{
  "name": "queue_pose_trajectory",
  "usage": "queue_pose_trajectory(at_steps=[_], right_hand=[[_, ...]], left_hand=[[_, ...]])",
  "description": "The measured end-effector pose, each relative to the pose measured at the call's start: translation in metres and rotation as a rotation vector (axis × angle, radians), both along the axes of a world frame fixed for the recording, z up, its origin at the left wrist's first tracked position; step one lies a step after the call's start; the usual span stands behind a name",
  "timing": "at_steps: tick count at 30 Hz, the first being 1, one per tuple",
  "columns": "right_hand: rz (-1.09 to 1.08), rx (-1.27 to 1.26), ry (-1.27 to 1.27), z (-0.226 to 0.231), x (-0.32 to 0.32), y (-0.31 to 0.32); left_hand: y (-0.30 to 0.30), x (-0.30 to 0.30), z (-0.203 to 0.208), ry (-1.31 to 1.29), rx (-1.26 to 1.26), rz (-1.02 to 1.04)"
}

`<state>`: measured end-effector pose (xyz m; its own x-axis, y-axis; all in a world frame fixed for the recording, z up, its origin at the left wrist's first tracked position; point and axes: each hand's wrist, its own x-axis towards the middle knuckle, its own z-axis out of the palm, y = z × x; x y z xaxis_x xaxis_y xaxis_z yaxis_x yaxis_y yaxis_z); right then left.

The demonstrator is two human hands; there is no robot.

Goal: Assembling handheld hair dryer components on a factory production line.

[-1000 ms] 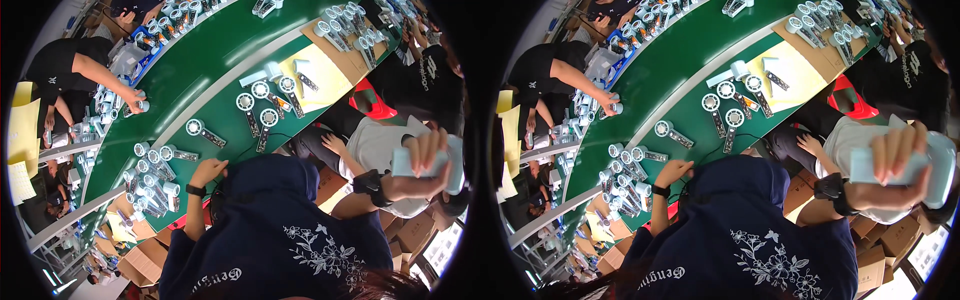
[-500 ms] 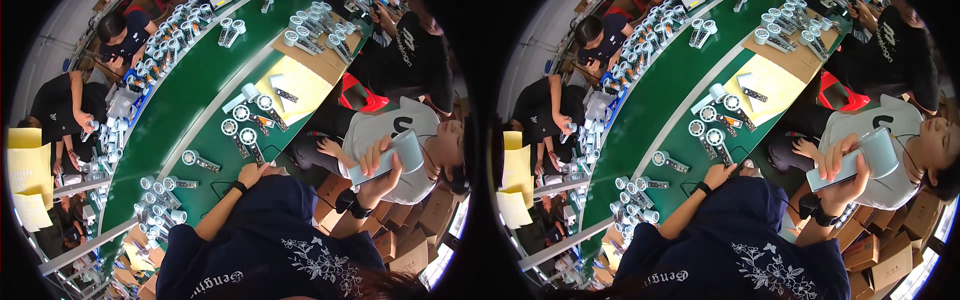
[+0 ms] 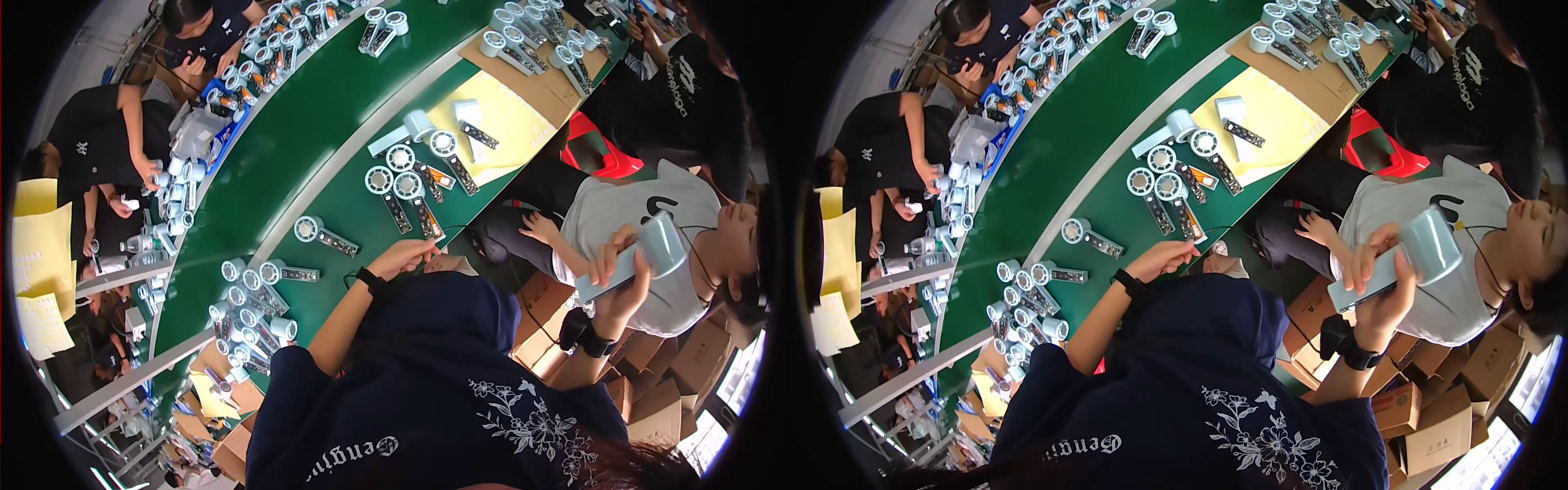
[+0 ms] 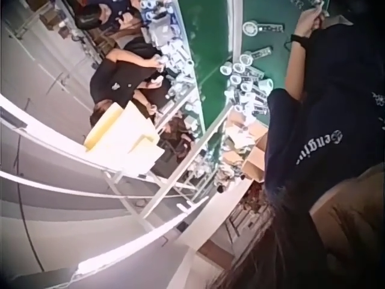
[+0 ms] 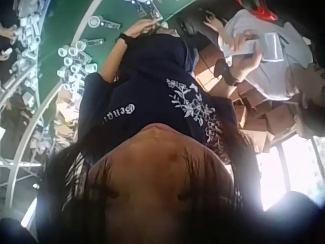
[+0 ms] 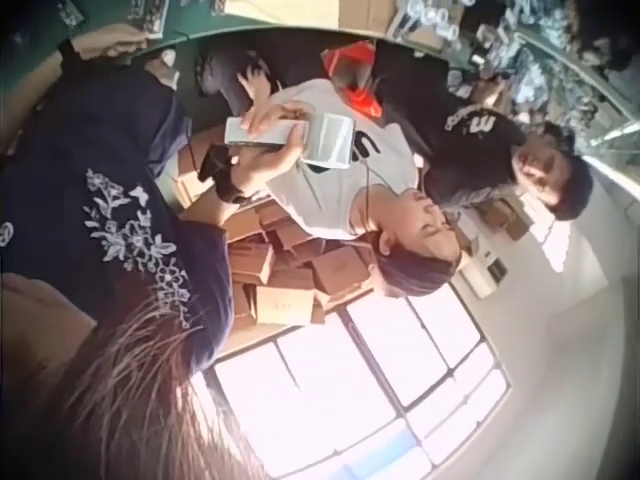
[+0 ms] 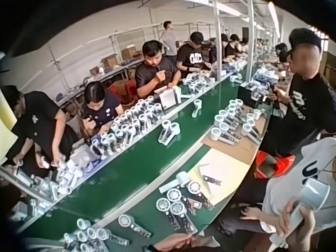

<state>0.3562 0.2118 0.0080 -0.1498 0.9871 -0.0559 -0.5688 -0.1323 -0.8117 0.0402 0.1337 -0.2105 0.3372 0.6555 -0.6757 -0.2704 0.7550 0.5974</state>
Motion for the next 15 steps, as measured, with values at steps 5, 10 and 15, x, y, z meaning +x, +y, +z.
queue_pose_trajectory(at_steps=[5,10,15], right_hand=[[0.163,-0.298,-0.133,-0.061,-0.025,-0.017],[0.527,-0.516,-0.415,-0.145,-0.028,-0.033],[0.74,-0.564,-0.576,-0.207,-0.093,-0.045]], left_hand=[[-0.039,0.008,-0.033,0.515,0.184,-0.224],[-0.075,0.037,-0.045,0.969,0.493,-0.353],[-0.099,0.044,-0.045,0.998,0.51,-0.546]])
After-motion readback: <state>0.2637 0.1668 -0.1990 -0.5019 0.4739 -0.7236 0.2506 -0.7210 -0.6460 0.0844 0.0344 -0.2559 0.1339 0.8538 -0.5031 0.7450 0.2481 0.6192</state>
